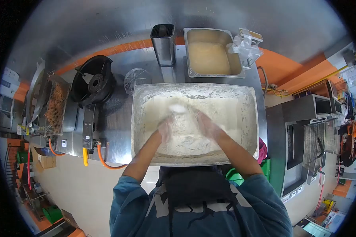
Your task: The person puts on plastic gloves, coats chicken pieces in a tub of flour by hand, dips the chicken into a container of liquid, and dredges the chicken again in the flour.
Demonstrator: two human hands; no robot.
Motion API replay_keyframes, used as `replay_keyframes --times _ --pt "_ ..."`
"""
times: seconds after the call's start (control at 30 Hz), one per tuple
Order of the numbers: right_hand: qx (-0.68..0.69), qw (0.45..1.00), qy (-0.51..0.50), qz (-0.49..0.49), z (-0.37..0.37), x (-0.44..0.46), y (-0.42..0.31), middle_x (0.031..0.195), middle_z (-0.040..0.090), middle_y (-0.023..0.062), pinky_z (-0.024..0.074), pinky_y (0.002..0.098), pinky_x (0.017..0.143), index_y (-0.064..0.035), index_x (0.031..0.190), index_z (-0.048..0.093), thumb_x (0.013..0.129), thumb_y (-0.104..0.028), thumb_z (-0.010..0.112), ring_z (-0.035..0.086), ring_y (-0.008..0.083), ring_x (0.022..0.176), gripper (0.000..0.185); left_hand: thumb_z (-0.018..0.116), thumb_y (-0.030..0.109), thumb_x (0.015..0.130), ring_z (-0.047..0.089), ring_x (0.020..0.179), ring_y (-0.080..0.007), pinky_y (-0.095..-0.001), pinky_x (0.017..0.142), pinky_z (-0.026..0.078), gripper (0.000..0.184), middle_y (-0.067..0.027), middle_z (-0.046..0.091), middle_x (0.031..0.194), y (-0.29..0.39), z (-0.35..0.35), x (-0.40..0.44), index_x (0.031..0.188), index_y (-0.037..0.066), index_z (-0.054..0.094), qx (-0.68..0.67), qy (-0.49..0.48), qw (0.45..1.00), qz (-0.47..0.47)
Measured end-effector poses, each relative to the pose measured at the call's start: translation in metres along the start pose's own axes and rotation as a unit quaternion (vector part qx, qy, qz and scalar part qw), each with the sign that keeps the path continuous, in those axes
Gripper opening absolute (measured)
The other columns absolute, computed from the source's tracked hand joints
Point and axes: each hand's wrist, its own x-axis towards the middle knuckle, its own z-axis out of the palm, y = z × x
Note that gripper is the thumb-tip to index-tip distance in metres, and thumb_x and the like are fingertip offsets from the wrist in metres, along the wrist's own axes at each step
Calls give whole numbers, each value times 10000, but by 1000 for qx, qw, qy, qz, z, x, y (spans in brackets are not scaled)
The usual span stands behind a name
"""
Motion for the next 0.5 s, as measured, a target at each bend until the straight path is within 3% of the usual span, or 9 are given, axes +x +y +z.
replay_keyframes --times 0.03,0.13,0.2,0.23,0.3,0.37,0.43,0.5 --pt "-29 999 -15 0 -5 -3 -8 1338 219 118 155 328 1014 -84 1296 230 877 -410 268 162 217 1246 532 359 419 840 460 985 -214 -373 836 380 505 -84 425 1185 5 -6 2 1178 47 409 46 22 999 18" --pt "-82 985 88 123 -27 0 -13 1316 259 123 182 338 1005 -111 1288 262 874 -400 295 217 237 1223 506 350 447 839 406 1061 -197 -316 890 329 537 -85 429 1181 23 -31 12 1187 41 404 163 84 980 81" --pt "-308 943 116 47 -84 6 33 1307 279 120 201 344 997 -90 1281 270 870 -391 322 240 249 1212 512 367 447 827 410 1058 -220 -332 894 334 560 -95 415 1199 20 -47 34 1187 19 392 204 127 962 130" --pt "45 991 117 47 -73 11 35 1301 293 117 180 331 1002 -85 1282 266 864 -378 342 242 247 1213 516 376 447 821 413 1056 -232 -340 896 336 572 -100 407 1209 16 -55 45 1187 7 387 224 149 951 152" --pt "-267 955 123 -48 -53 25 47 1306 288 107 173 317 1002 -87 1285 260 871 -378 324 228 226 1220 511 376 466 815 401 1067 -233 -335 905 323 589 -102 405 1209 5 -64 71 1192 14 383 277 186 929 162" --pt "-284 947 134 -72 -29 42 47 1308 284 105 172 306 1001 -78 1285 257 879 -365 302 226 212 1221 499 375 485 808 389 1078 -234 -331 914 309 606 -104 404 1210 -5 -55 93 1197 20 379 302 193 921 152" --pt "-2 989 146 -16 18 44 14 1308 281 110 177 297 1000 -59 1282 256 890 -340 275 236 205 1217 483 375 503 802 377 1089 -235 -327 923 295 623 -107 402 1211 -4 -39 89 1202 26 374 281 162 936 135" --pt "-176 978 90 -62 4 35 6 1270 317 121 202 312 989 -36 1253 283 887 -247 295 300 209 1168 423 375 522 795 365 1100 -236 -323 932 282 641 -109 400 1211 9 -35 55 1208 32 370 217 103 963 120"
